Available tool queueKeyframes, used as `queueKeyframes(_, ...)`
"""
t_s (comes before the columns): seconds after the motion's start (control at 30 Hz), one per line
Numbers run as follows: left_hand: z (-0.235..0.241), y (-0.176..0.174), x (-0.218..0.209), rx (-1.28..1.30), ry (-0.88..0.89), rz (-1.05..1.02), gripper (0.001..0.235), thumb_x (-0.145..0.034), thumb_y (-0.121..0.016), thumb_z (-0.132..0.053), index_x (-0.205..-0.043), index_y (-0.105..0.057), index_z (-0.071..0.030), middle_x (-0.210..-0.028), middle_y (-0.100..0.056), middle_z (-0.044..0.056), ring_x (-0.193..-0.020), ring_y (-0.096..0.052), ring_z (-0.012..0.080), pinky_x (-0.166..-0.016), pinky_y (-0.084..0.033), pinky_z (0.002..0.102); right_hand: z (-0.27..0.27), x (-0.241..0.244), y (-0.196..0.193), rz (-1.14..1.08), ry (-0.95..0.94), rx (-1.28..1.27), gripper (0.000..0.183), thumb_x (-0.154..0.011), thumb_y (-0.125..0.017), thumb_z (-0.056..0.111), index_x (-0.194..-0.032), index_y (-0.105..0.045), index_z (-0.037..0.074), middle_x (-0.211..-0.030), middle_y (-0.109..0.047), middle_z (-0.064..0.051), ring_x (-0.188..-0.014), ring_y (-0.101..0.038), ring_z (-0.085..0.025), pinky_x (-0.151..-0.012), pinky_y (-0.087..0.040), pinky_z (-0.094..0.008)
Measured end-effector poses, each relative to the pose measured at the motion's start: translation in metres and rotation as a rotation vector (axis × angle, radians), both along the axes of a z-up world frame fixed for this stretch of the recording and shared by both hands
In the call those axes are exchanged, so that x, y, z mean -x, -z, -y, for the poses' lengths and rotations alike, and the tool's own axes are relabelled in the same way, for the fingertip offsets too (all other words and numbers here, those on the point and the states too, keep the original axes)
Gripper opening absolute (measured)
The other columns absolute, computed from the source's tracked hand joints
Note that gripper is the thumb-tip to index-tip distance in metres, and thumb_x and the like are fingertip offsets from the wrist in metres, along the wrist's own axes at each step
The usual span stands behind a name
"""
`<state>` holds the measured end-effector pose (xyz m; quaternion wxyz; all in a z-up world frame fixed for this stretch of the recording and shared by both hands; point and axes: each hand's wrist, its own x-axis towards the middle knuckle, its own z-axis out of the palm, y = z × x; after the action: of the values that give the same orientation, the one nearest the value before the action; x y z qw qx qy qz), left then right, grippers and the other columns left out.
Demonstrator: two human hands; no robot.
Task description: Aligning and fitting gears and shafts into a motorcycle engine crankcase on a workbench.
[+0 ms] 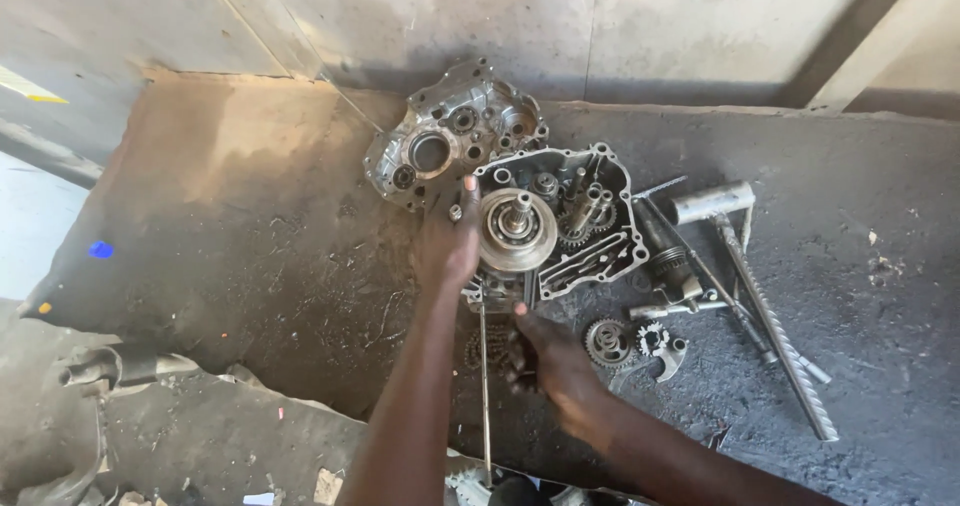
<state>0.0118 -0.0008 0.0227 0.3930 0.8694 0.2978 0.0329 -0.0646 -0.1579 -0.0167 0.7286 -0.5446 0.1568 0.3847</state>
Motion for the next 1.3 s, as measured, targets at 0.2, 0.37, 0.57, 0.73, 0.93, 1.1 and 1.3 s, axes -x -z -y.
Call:
queueKeyframes(0.2,-0.001,-0.002,-0.002,0.038,0.019,0.005,0.106,-0.071,-0.007,-0.085,-0.153,-0.045,-0.030,-0.164,-0.040,0.002,-0.151,-0.030,0.0406,-0.120,-0.018,0.074,0.009,0.001,0.005,0.007,-0.098,0.016,0.042,-0.104,-0.054,0.042,-0.083,-0.060,0.006,-0.069,-0.061,-0.010,-0.061,-0.058,-0.026,-0.054,-0.050,-0.038)
queueKeyframes(0.37,-0.014,0.015,-0.013,-0.017,0.047,0.091,0.093,-0.079,-0.014,-0.081,-0.154,-0.042,-0.035,-0.169,-0.029,0.003,-0.157,-0.012,0.0414,-0.122,-0.006,0.069,0.015,-0.025,0.013,0.055,-0.038,-0.046,0.039,-0.108,-0.048,0.037,-0.091,-0.064,0.005,-0.067,-0.058,-0.006,-0.056,-0.054,-0.022,-0.050,-0.045,-0.036)
queueKeyframes(0.57,-0.017,0.020,-0.016,-0.043,0.084,0.108,0.093,-0.082,-0.010,-0.079,-0.151,-0.046,-0.028,-0.169,-0.027,0.005,-0.155,-0.022,0.0399,-0.124,-0.007,0.063,-0.006,-0.020,0.022,-0.007,-0.002,-0.154,0.034,-0.109,-0.049,0.032,-0.089,-0.060,0.007,-0.069,-0.058,-0.007,-0.057,-0.055,-0.023,-0.051,-0.047,-0.037)
queueKeyframes(0.73,-0.017,0.021,-0.017,-0.065,0.108,0.105,0.094,-0.083,-0.008,-0.078,-0.151,-0.046,-0.026,-0.169,-0.028,0.006,-0.155,-0.025,0.0363,-0.126,-0.006,0.060,-0.021,-0.029,-0.008,-0.160,0.132,-0.120,0.031,-0.111,-0.050,0.028,-0.092,-0.059,0.005,-0.068,-0.059,-0.007,-0.055,-0.053,-0.020,-0.051,-0.044,-0.033)
queueKeyframes(0.93,-0.011,0.006,-0.014,0.014,0.027,-0.020,0.091,-0.080,-0.011,-0.078,-0.156,-0.036,-0.036,-0.172,-0.020,-0.001,-0.157,-0.012,0.0414,-0.123,-0.005,0.068,-0.018,-0.019,0.007,-0.059,0.092,-0.204,0.037,-0.108,-0.054,0.033,-0.083,-0.058,0.006,-0.067,-0.060,-0.009,-0.054,-0.056,-0.023,-0.051,-0.048,-0.037)
queueKeyframes(1.1,-0.014,0.006,-0.005,0.117,-0.014,0.042,0.116,-0.064,-0.005,-0.089,-0.157,-0.037,-0.028,-0.171,-0.022,0.012,-0.150,-0.029,0.0435,-0.116,-0.021,0.076,0.021,0.006,0.005,-0.027,0.090,0.006,0.039,-0.099,-0.061,0.039,-0.088,-0.063,0.001,-0.071,-0.065,-0.015,-0.056,-0.058,-0.030,-0.052,-0.047,-0.042)
queueKeyframes(1.3,0.003,0.003,0.001,0.156,-0.187,0.065,0.093,-0.081,-0.022,-0.078,-0.157,-0.039,-0.027,-0.147,-0.060,0.008,-0.128,-0.060,0.0434,-0.107,-0.046,0.069,0.017,-0.009,0.001,-0.050,0.036,-0.175,0.035,-0.111,-0.041,0.026,-0.096,-0.061,0.001,-0.066,-0.058,-0.009,-0.054,-0.053,-0.024,-0.049,-0.042,-0.036)
